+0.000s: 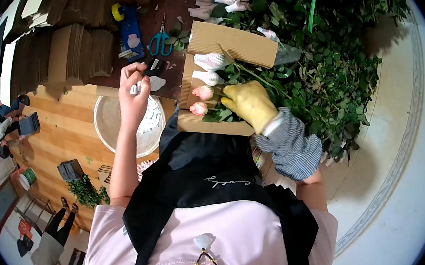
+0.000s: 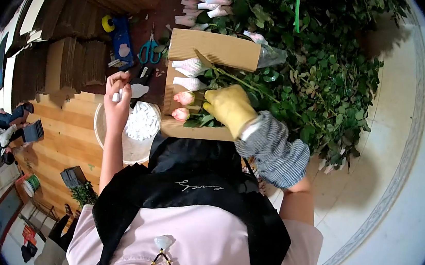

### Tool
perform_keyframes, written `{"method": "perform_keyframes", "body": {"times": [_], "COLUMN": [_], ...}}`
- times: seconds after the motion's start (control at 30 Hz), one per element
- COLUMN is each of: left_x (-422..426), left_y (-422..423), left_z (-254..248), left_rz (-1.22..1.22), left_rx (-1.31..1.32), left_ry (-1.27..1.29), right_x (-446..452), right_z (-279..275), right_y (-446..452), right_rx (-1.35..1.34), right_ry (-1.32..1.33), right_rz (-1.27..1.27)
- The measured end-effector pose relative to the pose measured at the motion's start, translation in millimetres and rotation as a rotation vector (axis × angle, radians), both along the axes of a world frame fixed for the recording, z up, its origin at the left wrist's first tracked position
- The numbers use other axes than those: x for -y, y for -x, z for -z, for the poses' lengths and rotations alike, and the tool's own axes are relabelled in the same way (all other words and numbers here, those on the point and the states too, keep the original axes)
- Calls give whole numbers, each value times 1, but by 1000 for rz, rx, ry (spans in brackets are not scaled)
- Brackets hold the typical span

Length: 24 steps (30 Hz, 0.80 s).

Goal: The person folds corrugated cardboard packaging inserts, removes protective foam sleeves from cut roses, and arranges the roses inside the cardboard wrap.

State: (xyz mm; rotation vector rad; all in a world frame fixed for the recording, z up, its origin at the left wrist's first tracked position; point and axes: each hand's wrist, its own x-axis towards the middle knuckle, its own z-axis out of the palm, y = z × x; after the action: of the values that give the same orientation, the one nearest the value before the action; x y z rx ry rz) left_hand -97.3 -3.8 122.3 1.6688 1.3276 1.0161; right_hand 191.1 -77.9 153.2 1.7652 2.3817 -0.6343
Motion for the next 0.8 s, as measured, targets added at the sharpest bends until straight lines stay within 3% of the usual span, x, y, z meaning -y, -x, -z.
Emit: {"method": "perform_keyframes", "body": {"times": [0.03, 0.07, 0.1, 0.13, 0.17, 0.23, 0.3, 0.33, 0.37, 0.4, 0.43, 0.5, 0.57, 0.6, 0.7, 0.77, 0.8], "left_x": [-3, 0, 5, 7, 12, 9, 8, 7, 7, -6, -20, -21, -13, -9, -7, -6, -4], "left_y": [-1, -10, -27, -48, -64, -80, -72, -66, -59, -32, -14, -16, -30, -39, -91, -103, -108], "left_z": [-2, -10, -18, -17, -13, 9, 14, 15, 2, 19, 10, -10, -29, -13, -29, -27, -20], "left_rz": [25, 44, 64, 101, 144, 298, 242, 191, -67, -162, -126, -11, 196, 272, 317, 293, 249], "left_rx": [36, -19, -70, -291, -390, -361, -253, -150, 32, 58, -95, -111, -68, -192, -603, -567, -567], "left_ry": [-61, 216, 492, 461, 245, -13, -27, -44, 265, 266, 69, -57, 524, 444, 358, 177, 23], "right_x": [0, -8, -13, -16, -19, -15, -15, -16, -16, -15, -16, -15, -24, -23, -23, -30, -30], "right_z": [-12, -31, -44, -43, -40, 59, 78, 51, 36, 29, 20, -11, -31, 2, 76, 29, 33], "right_y": [-3, 5, 11, 16, 19, 4, 0, 6, 9, 8, 2, 0, 9, 7, -3, 5, 5], "right_rx": [-223, -197, -144, -51, 43, 14, -13, 107, 224, 239, 129, -80, 109, -126, 338, 352, 356], "right_ry": [-100, -43, -160, -158, -155, -54, 52, -15, -82, -92, -102, -174, -149, -14, -344, -124, -130], "right_rz": [32, 115, 96, 108, 122, 195, 255, 177, 106, 85, 87, 110, 112, 531, 179, 187, 182]}}
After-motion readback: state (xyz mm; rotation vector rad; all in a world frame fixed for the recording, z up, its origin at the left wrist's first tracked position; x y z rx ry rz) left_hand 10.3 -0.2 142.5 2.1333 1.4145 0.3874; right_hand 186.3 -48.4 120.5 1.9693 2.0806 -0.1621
